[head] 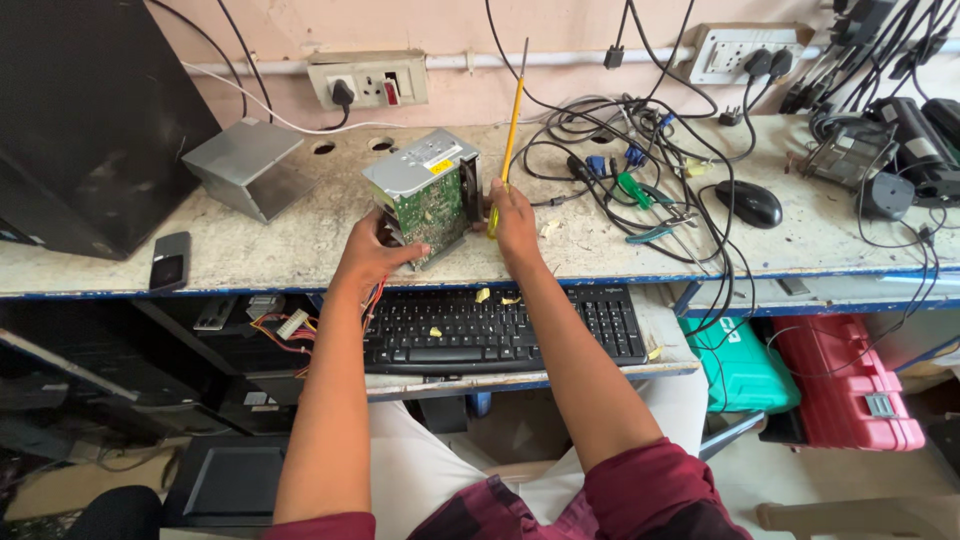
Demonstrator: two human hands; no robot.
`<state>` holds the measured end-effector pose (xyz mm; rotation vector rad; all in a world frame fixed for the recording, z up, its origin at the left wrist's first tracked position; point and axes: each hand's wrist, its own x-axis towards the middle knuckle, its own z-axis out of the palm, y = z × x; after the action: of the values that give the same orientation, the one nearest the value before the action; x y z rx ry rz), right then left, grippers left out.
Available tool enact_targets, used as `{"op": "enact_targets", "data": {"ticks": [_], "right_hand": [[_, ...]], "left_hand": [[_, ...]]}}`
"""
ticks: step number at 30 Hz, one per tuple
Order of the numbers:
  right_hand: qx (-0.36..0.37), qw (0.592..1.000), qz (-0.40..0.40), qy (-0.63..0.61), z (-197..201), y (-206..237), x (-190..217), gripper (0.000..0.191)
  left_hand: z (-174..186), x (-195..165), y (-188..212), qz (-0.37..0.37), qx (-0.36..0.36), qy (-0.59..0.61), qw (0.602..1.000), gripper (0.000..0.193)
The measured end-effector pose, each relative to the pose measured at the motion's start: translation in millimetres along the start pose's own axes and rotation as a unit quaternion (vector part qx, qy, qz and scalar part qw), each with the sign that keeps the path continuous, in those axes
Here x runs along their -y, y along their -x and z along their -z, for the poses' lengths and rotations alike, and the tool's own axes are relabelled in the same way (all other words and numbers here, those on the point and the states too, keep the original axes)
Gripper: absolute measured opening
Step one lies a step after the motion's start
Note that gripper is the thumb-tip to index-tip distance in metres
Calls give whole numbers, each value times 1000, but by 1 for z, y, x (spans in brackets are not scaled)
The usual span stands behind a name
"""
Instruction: The person uses a screwdriver to remove screws from a power supply unit, then uses pliers to detach a component. The unit is opened and internal parts are handled.
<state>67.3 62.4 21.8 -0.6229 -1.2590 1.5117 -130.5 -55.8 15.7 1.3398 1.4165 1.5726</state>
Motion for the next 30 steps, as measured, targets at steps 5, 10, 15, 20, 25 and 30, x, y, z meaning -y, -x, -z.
{"op": "enact_targets", "data": {"ticks": [5,10,15,20,25,30], "right_hand": [[2,1000,7,1,1,-2,-2,41],[15,1000,14,11,3,-2,-3,40],[24,999,22,18,4,-3,-4,41],[18,999,-11,48,6,-3,-6,41],[28,999,-4,24,7,-4,-10,40],[25,999,5,28,7,-5,-14,37]], "left_hand": [[0,1,3,0,-8,-33,999,67],[1,2,1,10,-1,-1,1000,68],[3,2,1,13,-4,-20,1000,71],[-1,3,2,-29,-28,-74,996,75],[-2,1,4,-45,-55,-148,986,74],[-6,-1,8,-51,-72,-176,980,72]]}}
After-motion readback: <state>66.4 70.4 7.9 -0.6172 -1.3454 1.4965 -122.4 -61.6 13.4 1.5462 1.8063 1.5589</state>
